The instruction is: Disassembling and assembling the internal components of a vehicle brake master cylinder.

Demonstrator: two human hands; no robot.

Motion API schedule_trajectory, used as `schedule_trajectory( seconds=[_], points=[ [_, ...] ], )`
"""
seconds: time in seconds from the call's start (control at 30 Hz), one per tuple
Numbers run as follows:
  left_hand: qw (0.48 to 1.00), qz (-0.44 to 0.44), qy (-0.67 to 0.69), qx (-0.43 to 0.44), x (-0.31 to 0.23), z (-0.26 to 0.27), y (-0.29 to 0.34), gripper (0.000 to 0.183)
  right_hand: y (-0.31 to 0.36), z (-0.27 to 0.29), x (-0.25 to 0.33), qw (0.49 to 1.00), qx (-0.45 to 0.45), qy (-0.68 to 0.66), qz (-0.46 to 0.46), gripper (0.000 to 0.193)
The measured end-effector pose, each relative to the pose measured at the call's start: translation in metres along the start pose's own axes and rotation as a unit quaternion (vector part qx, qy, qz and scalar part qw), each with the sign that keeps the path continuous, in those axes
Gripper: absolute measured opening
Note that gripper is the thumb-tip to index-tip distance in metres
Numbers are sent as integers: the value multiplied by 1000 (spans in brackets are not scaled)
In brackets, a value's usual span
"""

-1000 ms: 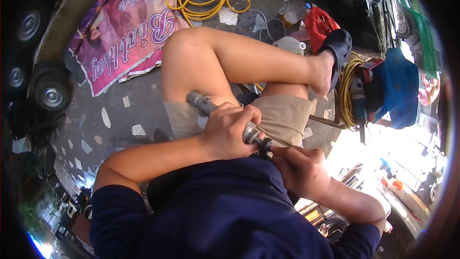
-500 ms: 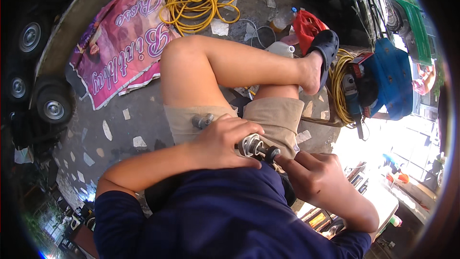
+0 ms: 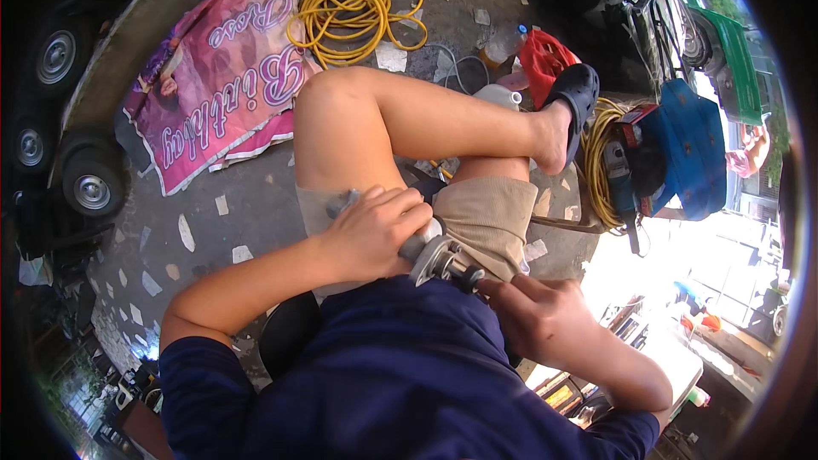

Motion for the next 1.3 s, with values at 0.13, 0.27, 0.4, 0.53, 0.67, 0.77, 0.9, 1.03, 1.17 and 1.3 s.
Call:
schedule_trajectory(
  seconds=[0.13, 0.27, 0.4, 0.53, 0.67, 0.77, 0.9, 1.03, 1.17, 1.3],
  points=[
    [993, 64, 76, 67, 7, 9, 9, 58, 3, -20, 1, 999, -8, -48, -6, 36],
    [1000, -8, -9, 11, 30, 4, 10, 65, 2, -29, 3, 993, -56, -104, -18, 22],
    [996, 52, -13, 74, 31, -1, 16, 59, 10, -36, 7, 984, -67, -156, -57, 22],
    [998, 11, -54, 21, 33, -9, 22, 55, 19, -42, 14, 952, -49, -243, -179, 19],
    [996, -17, -82, -5, 31, -13, 24, 58, 22, -50, 12, 919, -25, -315, -236, 22],
    [996, -36, -80, -23, 30, -17, 29, 62, 23, -58, 6, 938, -40, -309, -153, 20],
    [996, -35, -81, -15, 39, -21, 34, 67, 20, -63, 4, 961, -65, -258, -81, 20],
    [996, -36, -75, -10, 43, -21, 35, 66, 16, -65, 9, 987, -60, -147, -15, 26],
    [997, -18, -79, 12, 42, -12, 30, 57, 12, -66, 14, 997, -52, -63, 15, 29],
    [997, 25, -69, -10, 17, -4, 17, 56, 8, -59, 15, 990, -91, -106, -32, 26]
  ],
)
Point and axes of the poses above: each hand's wrist, its own y-axis away from the middle knuckle, its own z-axis out of the back of the hand, x = y × z, the point moved 1 cm from there along -y, towards the middle knuckle, and after that the axes turned 6 degrees about y, right-handed, at the moved point
